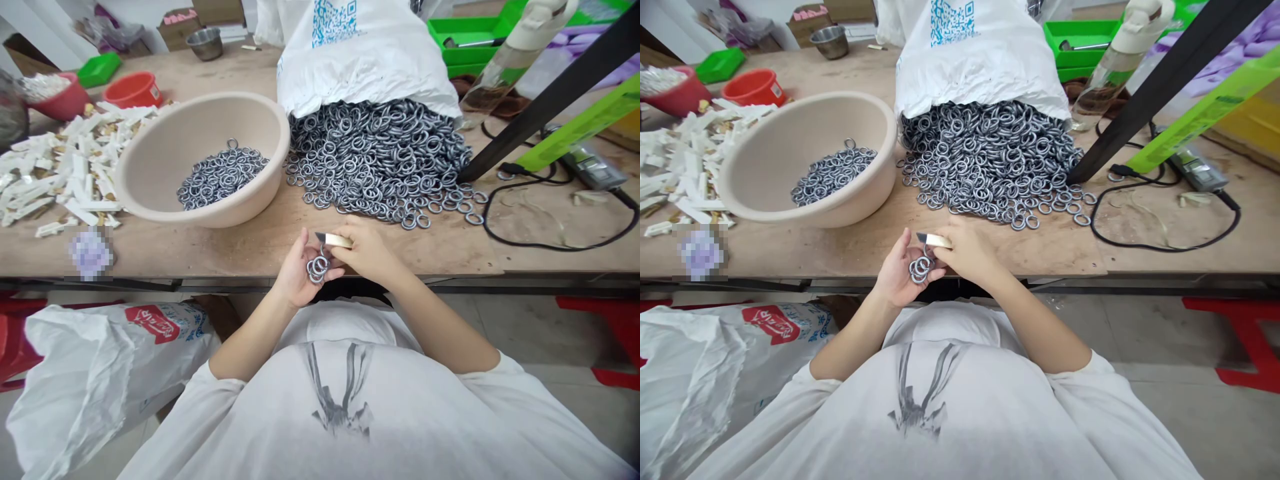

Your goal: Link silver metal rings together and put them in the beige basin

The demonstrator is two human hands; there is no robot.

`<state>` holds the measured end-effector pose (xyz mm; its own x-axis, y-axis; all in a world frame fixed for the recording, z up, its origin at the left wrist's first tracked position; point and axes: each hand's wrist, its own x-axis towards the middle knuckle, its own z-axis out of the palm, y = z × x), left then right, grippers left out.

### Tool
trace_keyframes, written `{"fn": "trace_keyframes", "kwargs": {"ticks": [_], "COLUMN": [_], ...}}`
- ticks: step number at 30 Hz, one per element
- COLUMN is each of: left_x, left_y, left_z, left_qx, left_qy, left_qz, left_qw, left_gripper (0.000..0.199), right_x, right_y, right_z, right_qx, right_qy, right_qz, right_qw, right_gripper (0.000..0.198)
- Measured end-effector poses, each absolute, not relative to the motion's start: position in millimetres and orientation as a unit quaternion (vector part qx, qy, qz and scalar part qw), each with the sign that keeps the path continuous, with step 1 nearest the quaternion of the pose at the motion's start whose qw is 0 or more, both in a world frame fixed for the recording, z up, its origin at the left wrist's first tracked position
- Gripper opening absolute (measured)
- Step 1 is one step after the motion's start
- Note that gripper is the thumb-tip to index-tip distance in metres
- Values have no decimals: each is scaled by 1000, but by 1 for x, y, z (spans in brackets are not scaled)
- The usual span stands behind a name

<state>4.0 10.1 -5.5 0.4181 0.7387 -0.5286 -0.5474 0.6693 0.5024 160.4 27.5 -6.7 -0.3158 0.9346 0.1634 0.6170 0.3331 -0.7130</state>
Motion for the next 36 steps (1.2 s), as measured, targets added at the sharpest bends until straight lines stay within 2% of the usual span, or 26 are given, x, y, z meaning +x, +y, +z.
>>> {"fn": "trace_keyframes", "kwargs": {"ticks": [4, 9, 11, 16, 22, 26, 36], "left_x": [4, 2, 1, 1, 10, 11, 11], "left_y": [6, 1, 0, -1, -10, -12, -12], "left_z": [-8, -5, -3, -3, -1, 3, 7], "left_qx": [186, 223, 219, 213, 244, 249, 220], "left_qy": [362, 327, 310, 296, 347, 353, 385], "left_qz": [393, 362, 353, 347, 425, 442, 481], "left_qw": [825, 844, 855, 864, 800, 786, 756], "left_gripper": [30, 45, 43, 28, 35, 36, 33], "right_x": [158, 154, 153, 152, 149, 152, 154], "right_y": [28, 27, 27, 23, 16, 17, -3], "right_z": [-10, -20, -26, -26, -10, -8, -4], "right_qx": [-525, -445, -420, -391, -415, -444, -426], "right_qy": [-681, -635, -614, -618, -662, -647, -787], "right_qz": [301, 366, 401, 442, 364, 365, 185], "right_qw": [412, 515, 535, 520, 506, 502, 406], "right_gripper": [7, 5, 9, 20, 20, 37, 43]}}
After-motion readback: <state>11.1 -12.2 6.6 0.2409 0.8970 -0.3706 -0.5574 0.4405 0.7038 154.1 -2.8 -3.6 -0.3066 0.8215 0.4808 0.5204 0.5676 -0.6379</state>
